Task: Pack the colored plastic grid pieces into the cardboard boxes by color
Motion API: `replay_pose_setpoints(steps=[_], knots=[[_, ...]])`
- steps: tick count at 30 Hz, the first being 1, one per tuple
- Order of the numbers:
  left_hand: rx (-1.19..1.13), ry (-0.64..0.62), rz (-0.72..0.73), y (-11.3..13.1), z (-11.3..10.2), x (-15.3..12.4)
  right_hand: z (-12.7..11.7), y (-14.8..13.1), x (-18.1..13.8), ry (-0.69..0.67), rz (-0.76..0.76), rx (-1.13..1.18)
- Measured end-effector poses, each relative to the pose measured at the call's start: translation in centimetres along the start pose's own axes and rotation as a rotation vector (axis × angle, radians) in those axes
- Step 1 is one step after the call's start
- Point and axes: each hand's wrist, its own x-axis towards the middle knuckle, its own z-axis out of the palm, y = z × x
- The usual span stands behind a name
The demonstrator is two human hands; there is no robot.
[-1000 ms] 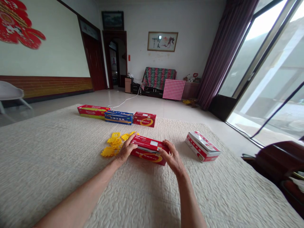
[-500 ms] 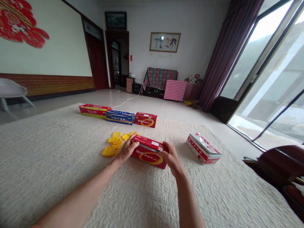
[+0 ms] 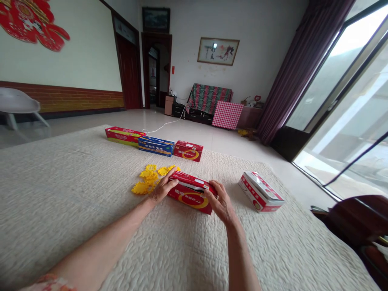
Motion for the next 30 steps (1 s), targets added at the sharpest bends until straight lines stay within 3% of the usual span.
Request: replay_pose_setpoints(steps=[7,13,19,23,26,30], knots=[[-0.017,-0.001,0.001,0.3,0.1,-0.1,-0.2,0.0,-0.1,0.001,0.107,0.066],[-0.049,-0.028,-0.001,1.2,0.4,-0.3,0.3,0.1,0.0,0.185,0.131,-0.021],[-0.080,0.042,-0.083,1.1,0.5,0.0,0.6,-0.3,0.1,0.329,0.140,-0.110],[-0.082,0.037,-0.094,1.2,0.7,-0.1,0.7,0.1,0.3,0.387,0.203,0.056],[-0.080,0.023,-0.069,1.2,1.2,0.0,1.0,0.8,0.5,0.519,0.304,0.250],[-0.073,0.098,-0.024,0.8,1.6,0.3,1.3,1.7,0.7,0.610,0.386,0.366]])
